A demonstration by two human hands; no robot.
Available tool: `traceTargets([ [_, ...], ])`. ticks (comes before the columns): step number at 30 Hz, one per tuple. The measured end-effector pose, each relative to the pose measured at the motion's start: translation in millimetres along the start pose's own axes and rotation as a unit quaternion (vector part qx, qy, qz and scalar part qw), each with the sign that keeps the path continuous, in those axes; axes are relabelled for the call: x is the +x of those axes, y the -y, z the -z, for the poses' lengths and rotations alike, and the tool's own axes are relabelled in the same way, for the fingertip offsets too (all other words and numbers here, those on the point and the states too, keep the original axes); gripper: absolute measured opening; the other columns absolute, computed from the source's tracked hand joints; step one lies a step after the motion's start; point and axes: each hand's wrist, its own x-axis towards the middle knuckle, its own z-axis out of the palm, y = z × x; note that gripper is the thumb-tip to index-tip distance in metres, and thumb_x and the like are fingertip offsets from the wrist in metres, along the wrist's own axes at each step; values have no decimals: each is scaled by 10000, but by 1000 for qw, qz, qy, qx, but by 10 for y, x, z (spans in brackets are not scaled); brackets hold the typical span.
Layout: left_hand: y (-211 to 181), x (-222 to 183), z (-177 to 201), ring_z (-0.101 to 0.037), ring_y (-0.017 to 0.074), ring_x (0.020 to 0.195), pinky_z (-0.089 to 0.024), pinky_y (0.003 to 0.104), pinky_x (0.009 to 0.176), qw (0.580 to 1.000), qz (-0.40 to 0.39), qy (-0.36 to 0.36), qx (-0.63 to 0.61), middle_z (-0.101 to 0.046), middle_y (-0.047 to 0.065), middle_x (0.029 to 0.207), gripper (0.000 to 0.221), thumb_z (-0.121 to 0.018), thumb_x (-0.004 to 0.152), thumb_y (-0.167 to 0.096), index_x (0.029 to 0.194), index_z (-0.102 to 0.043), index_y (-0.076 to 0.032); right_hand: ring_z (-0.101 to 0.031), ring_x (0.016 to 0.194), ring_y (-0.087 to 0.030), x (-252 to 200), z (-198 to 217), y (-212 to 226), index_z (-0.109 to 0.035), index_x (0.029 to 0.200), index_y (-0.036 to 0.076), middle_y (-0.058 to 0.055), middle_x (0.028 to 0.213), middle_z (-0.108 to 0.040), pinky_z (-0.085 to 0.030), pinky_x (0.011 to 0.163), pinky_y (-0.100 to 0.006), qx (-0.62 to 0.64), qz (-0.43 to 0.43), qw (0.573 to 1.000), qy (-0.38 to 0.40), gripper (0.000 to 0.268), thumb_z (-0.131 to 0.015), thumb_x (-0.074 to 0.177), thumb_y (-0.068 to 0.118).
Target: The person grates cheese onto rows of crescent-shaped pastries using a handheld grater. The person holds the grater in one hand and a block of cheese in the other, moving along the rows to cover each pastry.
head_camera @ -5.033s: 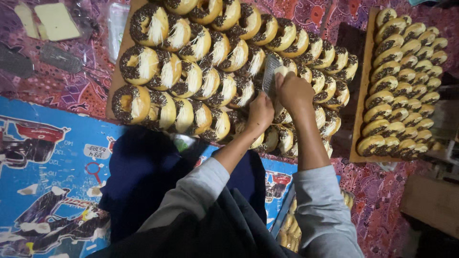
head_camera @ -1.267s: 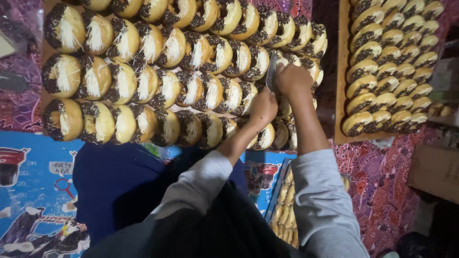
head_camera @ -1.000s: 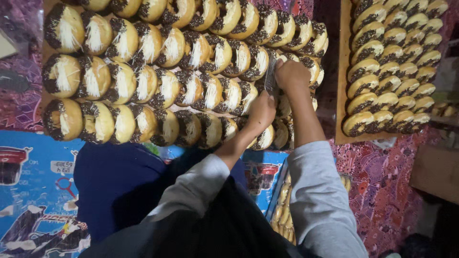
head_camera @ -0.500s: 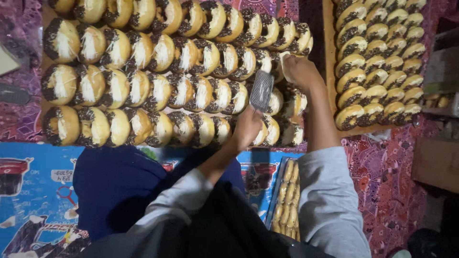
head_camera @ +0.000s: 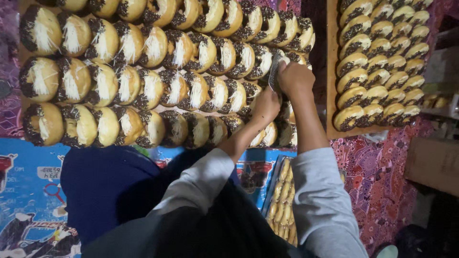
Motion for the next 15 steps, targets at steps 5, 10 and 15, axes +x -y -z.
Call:
traceTargets([
  [5, 96, -42, -36, -658, 507, 891, -503, 571, 789, 999, -31, -5, -32, -686, 290, 903, 204, -528, 972, -160, 1004, -598, 29, -693, 964, -482, 202, -158, -43, -761, 1009, -10, -297, 1006, -718, -545, 855, -548, -14, 0, 1000, 5, 609, -389, 1060, 470],
  [10, 98, -256, 44, -662, 510, 875, -505, 569, 811, 1000, -23, 1, -21, -676, 302, 839, 206, -547, 985, -159, 958, -587, 41, -692, 984, -478, 273, -257, -124, -755, 1024, -14, -297, 1025, -716, -544, 870, -547, -10, 0, 1000, 4, 616, -391, 1058, 481],
  [15, -10, -772, 470, -669, 504, 869, -512, 560, 786, 999, -33, 23, -19, -687, 284, 879, 199, -555, 984, -172, 970, -597, 22, -660, 1031, -481, 339, -106, -301, -736, 1036, -21, -310, 1047, -691, -495, 926, -538, 78, 3, 995, 67, 660, -378, 1044, 533],
])
